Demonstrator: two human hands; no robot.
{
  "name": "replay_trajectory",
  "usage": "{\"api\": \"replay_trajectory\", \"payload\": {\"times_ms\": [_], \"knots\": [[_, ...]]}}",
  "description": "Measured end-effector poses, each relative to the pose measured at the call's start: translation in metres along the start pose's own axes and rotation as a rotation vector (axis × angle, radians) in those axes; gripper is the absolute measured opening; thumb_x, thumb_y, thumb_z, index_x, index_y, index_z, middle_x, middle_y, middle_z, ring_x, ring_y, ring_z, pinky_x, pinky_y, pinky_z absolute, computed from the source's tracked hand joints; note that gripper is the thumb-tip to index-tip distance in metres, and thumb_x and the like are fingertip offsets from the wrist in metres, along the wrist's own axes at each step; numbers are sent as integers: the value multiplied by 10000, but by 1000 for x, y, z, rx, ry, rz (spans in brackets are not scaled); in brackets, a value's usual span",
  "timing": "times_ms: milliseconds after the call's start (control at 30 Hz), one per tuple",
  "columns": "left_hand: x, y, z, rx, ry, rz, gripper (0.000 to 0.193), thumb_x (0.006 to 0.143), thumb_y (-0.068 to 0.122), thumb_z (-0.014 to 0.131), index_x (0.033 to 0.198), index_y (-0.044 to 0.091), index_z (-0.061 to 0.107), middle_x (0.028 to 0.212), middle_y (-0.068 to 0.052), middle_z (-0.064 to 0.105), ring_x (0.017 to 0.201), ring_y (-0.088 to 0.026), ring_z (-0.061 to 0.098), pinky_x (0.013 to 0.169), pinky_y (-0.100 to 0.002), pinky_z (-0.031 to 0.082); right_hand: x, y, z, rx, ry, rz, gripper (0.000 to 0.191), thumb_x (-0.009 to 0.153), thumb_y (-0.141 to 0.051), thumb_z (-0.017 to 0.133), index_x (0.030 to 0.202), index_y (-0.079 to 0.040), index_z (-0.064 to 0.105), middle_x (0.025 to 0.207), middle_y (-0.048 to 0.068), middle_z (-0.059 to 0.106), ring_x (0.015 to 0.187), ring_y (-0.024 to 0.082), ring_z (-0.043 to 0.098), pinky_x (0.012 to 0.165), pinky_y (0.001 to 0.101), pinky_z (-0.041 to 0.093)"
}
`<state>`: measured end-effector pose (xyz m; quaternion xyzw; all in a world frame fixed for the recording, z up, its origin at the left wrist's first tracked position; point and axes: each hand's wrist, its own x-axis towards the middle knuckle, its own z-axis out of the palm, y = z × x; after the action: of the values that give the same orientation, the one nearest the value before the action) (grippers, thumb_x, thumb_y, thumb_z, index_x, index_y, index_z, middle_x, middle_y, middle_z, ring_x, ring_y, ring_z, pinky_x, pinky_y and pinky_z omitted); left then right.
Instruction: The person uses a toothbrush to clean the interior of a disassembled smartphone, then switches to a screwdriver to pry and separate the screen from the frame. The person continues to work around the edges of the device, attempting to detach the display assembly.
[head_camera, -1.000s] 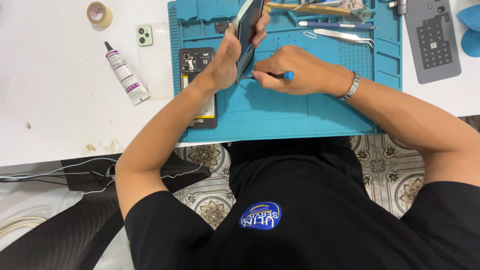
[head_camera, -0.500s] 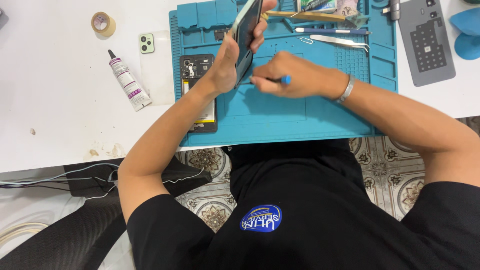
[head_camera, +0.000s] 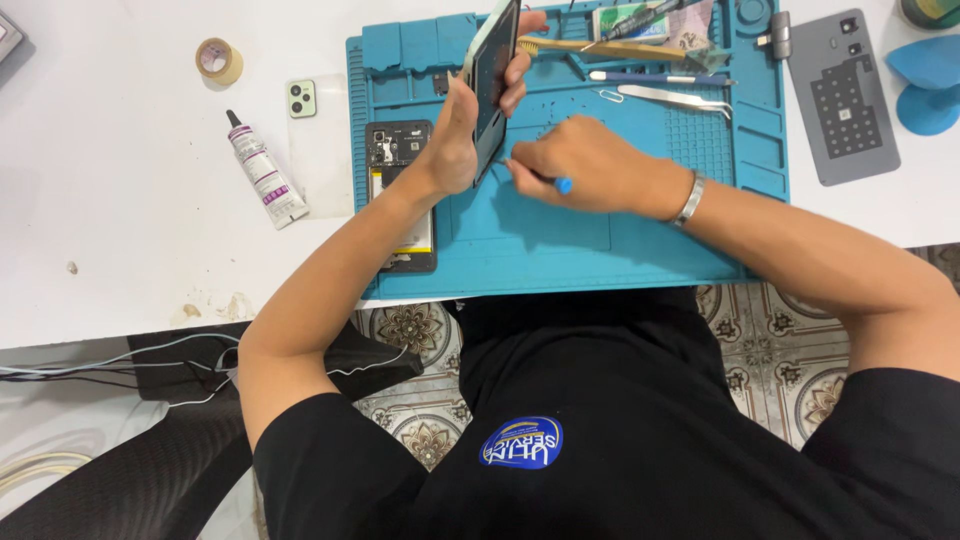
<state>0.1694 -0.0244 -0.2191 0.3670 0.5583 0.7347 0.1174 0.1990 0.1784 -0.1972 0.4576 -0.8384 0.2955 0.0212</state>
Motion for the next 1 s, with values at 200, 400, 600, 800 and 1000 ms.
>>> {"api": "replay_trajectory", "payload": {"times_ms": [200, 400, 600, 800, 1000], "knots": [[-1, 1, 2, 53, 21, -3, 1026, 992, 837, 319, 1591, 5, 300, 1063, 21, 358, 852, -91, 314, 807, -222, 319, -4, -22, 12, -25, 5, -67, 310, 979, -153, 621, 701, -26, 567, 495, 95, 507, 401, 303, 495, 424, 420, 390], [1, 2, 2, -11, 39, -5, 1055, 977, 839, 352, 1621, 3, 304, 1057, 23, 368, 905, -92, 338, 858, -224, 340, 1, -14, 0, 321, -47, -1, 316, 1015, -164, 580, 741, -7, 571, 500, 132, 457, 408, 280, 455, 455, 407, 376], [6, 1, 10, -70, 87, -48, 1101, 936, 859, 404, 1596, -18, 318, 1081, 26, 359, 891, -84, 324, 894, -250, 345, 5, 0, -10, 322, -89, 53, 304, 986, -190, 604, 746, -4, 596, 533, 146, 490, 444, 307, 430, 473, 416, 376], [8, -2, 9, -136, 165, -46, 1022, 964, 822, 393, 1525, -31, 358, 1025, 14, 388, 911, -92, 382, 854, -248, 368, 2, 16, -17, 243, -52, 115, 317, 998, -188, 605, 742, -2, 592, 549, 160, 499, 463, 321, 440, 492, 431, 379], [14, -4, 8, -235, 216, -15, 922, 1006, 758, 335, 1508, -14, 353, 1015, 8, 409, 881, -79, 416, 829, -247, 405, -2, 15, -7, 152, 41, 48, 303, 975, -177, 613, 717, -17, 611, 538, 158, 519, 462, 331, 488, 494, 440, 393]]}}
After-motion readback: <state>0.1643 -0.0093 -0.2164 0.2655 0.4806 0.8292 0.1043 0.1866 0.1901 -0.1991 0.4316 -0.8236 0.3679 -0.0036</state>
